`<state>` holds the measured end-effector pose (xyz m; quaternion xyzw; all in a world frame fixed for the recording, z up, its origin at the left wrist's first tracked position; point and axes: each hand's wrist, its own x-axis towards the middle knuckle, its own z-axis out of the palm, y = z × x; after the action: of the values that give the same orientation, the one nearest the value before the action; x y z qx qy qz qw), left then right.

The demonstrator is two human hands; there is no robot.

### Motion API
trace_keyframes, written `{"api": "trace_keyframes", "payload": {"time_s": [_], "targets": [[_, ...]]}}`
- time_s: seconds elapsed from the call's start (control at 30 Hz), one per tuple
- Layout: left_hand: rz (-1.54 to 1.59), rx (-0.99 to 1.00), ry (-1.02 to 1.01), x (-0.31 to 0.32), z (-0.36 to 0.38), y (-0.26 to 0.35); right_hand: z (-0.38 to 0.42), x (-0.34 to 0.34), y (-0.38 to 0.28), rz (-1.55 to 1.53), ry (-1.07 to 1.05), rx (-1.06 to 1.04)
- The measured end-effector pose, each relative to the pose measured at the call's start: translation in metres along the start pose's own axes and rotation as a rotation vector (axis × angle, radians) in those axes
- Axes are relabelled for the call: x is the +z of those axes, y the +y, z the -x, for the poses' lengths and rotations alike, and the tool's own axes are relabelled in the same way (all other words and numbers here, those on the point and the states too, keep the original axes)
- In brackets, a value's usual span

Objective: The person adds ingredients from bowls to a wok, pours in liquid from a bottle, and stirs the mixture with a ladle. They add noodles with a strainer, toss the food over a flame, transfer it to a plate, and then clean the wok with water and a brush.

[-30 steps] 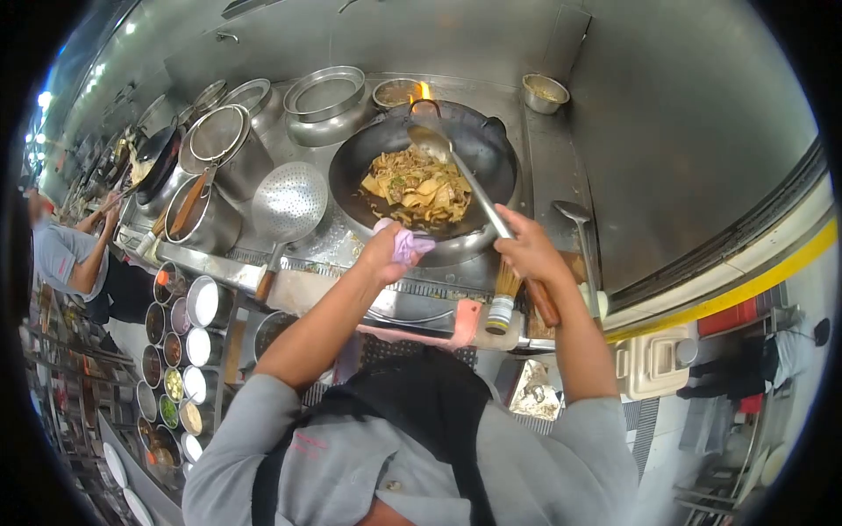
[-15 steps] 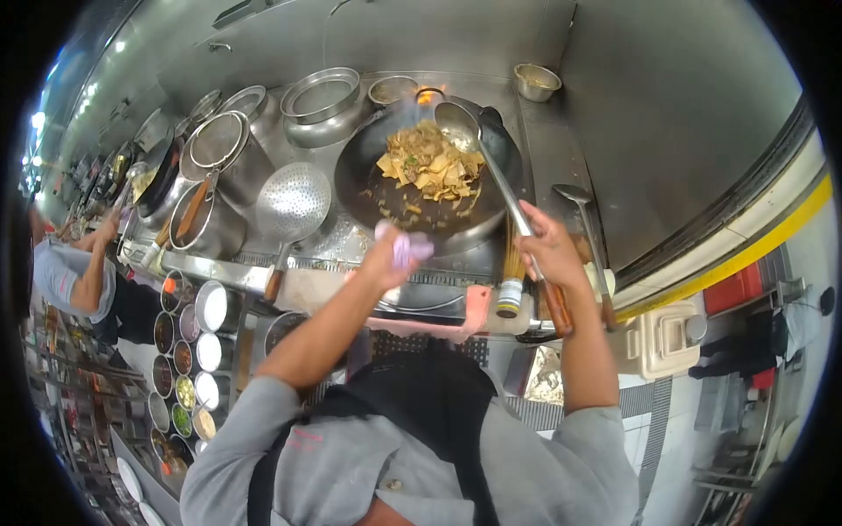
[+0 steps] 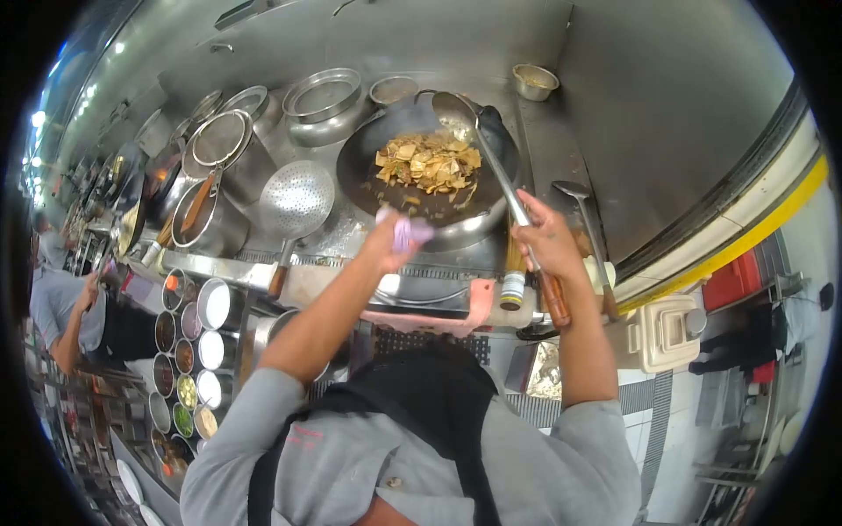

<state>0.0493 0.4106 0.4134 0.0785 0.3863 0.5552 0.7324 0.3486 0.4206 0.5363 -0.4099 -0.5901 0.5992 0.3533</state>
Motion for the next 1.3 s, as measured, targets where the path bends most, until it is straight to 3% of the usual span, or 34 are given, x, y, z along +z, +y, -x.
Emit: {"api": "trace_keyframes", "payload": {"time_s": [0.03,0.13,0.2,0.23,0.33,0.53,0.63,0.73,0.87,1.0,1.17,1.3], "targets": [[0.025,0.065,0.044,0.009,0.035,-0.018,0.007,-0.003,0.001,-0.021,0.003,0.007],[-0.046,-0.054,0.038,-0.002,0.081,-0.033,0.022,-0.022,0.004,0.041,0.031,0.035],[0.02,0.074,0.059,0.003,0.055,-0.022,0.02,-0.022,0.004,-0.012,0.055,0.031],[0.086,-0.075,-0.052,-0.005,0.029,-0.002,0.014,-0.023,0.007,-0.025,0.057,0.029],[0.011,0.074,0.094,0.005,0.0,0.015,-0.017,-0.027,0.027,-0.028,0.064,0.025],[-0.01,0.023,0.064,-0.007,-0.039,0.006,-0.083,0.009,0.088,0.122,0.207,0.127],[-0.01,0.044,0.021,-0.011,-0.055,0.007,-0.1,0.006,0.096,-0.068,-0.029,0.2],[0.002,0.04,0.041,-0.012,-0.066,0.008,-0.113,-0.007,0.087,-0.188,-0.082,0.177],[-0.021,0.034,0.034,-0.018,-0.071,0.007,-0.173,-0.016,0.089,0.18,-0.028,0.126],[-0.053,0.014,0.052,-0.017,-0.068,0.008,-0.227,-0.009,0.097,0.171,-0.135,0.113],[-0.07,0.067,0.094,-0.018,-0.067,0.006,-0.182,0.004,0.04,0.606,-0.391,-0.04],[-0.062,0.059,0.068,-0.019,-0.068,0.004,-0.133,-0.023,0.009,0.441,-0.391,0.05]]}}
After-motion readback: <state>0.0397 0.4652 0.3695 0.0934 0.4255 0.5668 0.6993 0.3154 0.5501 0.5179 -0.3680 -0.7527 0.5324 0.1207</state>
